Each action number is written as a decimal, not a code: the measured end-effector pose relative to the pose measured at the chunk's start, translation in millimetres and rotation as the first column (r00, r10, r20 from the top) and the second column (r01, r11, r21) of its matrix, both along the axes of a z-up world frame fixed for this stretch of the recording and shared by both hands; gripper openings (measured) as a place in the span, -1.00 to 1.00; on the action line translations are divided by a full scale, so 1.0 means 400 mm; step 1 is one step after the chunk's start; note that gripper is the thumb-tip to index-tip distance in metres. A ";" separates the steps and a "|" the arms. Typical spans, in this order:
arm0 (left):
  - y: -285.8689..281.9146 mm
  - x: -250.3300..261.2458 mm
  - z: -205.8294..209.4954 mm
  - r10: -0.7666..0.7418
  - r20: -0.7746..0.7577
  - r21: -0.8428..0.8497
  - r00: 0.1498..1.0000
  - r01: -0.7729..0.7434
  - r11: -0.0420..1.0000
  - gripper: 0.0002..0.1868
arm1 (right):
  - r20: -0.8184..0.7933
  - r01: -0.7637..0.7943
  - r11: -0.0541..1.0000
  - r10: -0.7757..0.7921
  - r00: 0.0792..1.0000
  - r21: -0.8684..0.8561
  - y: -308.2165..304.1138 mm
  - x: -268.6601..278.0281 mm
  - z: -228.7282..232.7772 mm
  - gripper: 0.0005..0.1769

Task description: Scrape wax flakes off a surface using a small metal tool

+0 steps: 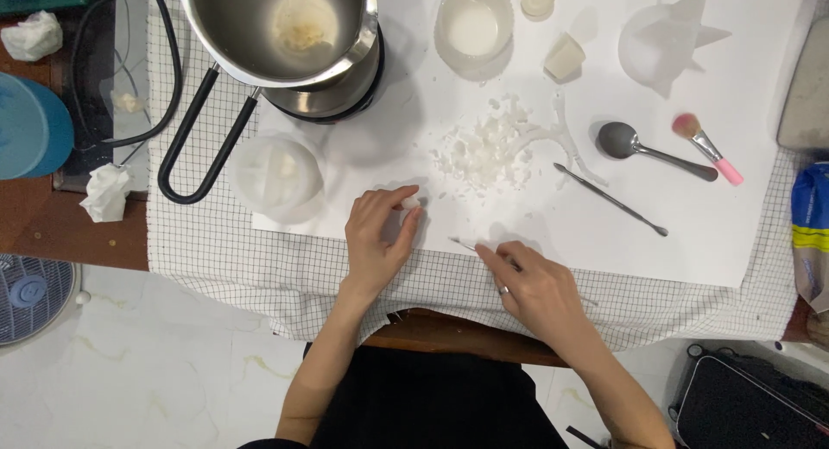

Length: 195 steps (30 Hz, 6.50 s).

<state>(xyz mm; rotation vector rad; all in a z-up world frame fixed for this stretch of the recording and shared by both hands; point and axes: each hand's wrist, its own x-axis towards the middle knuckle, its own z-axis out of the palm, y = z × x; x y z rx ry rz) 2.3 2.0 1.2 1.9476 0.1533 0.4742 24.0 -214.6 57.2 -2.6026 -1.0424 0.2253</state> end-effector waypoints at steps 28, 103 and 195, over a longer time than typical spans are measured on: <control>-0.022 -0.015 -0.005 0.002 -0.120 0.467 0.993 0.055 0.883 -0.80 | 0.003 -0.008 0.994 0.009 1.000 -0.105 0.044 -0.010 -0.002 -0.48; -0.020 -0.014 -0.014 -0.034 -0.080 0.448 0.996 0.067 0.892 -0.77 | -0.168 -0.085 0.993 0.070 0.983 -0.084 0.032 0.025 0.007 -0.47; -0.016 -0.015 -0.007 -0.052 -0.096 0.447 0.994 0.089 0.890 -0.88 | -0.719 0.124 0.990 -0.128 0.683 -0.059 0.023 0.131 0.024 -0.61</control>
